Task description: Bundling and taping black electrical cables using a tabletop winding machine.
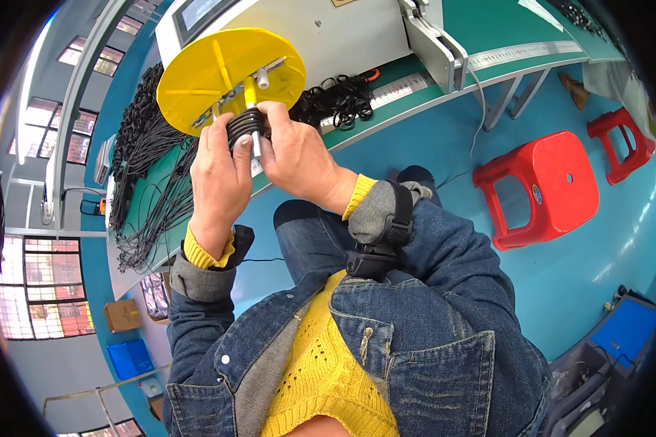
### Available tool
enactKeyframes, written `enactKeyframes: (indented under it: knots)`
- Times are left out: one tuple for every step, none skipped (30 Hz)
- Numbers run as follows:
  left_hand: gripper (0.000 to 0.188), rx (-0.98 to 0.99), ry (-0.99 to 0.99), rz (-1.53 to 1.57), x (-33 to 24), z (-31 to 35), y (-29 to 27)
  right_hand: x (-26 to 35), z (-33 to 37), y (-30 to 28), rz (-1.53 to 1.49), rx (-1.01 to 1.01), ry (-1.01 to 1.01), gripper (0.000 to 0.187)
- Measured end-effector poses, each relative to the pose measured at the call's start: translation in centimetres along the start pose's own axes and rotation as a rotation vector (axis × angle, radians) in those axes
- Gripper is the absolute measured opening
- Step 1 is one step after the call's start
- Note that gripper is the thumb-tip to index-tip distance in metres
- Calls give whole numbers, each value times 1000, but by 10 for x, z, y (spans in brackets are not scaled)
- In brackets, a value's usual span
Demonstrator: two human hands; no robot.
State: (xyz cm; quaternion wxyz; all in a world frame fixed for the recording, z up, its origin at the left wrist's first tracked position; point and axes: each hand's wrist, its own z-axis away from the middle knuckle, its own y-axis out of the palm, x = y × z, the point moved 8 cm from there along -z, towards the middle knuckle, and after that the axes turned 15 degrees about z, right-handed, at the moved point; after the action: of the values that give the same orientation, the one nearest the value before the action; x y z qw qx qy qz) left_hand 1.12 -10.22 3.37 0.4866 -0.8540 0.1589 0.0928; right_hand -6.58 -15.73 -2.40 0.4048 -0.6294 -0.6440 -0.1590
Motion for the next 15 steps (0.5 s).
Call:
enactKeyframes:
  knots:
    - [35,-4,45,18,-3,-2,-1,-2,-2,4,-26,38,35,37]
    - [33,-9,84,35,-6,-3,-1,-2,-2,4,-28,44,36,37]
    - [31,-15,125,52,-9,-3,-2,-2,-3,5,-11,53,35,36]
    - [31,-16,120,51,-10,-5,-3,-1,-4,5,7,62,33,34]
    - [30,25,77,35,-10,-7,-2,-1,-5,5,25,69,31,33]
    - [29,65,35,19,-9,-10,-1,0,-6,5,23,71,29,33]
    - [28,106,-4,4,-7,-11,2,-1,-6,6,38,80,40,33]
    - [28,104,-3,3,-7,-11,1,-2,-7,6,53,87,51,33]
    - [27,123,-9,8,-5,-10,2,-2,-8,6,69,93,62,33]
    - [25,141,-14,13,-4,-9,3,-2,-8,6,70,91,59,33]
    - [24,160,-19,18,-3,-9,4,-2,-8,6,75,81,50,32]
    - [24,158,-18,19,-3,-9,3,-2,-7,6,81,73,41,31]
    - [23,148,-7,23,-4,-8,2,0,-6,5,87,66,33,30]
    - [22,139,3,27,-5,-7,1,0,-5,4,88,67,32,30]
    - [21,131,12,32,-7,-6,0,3,-3,2,89,60,15,28]
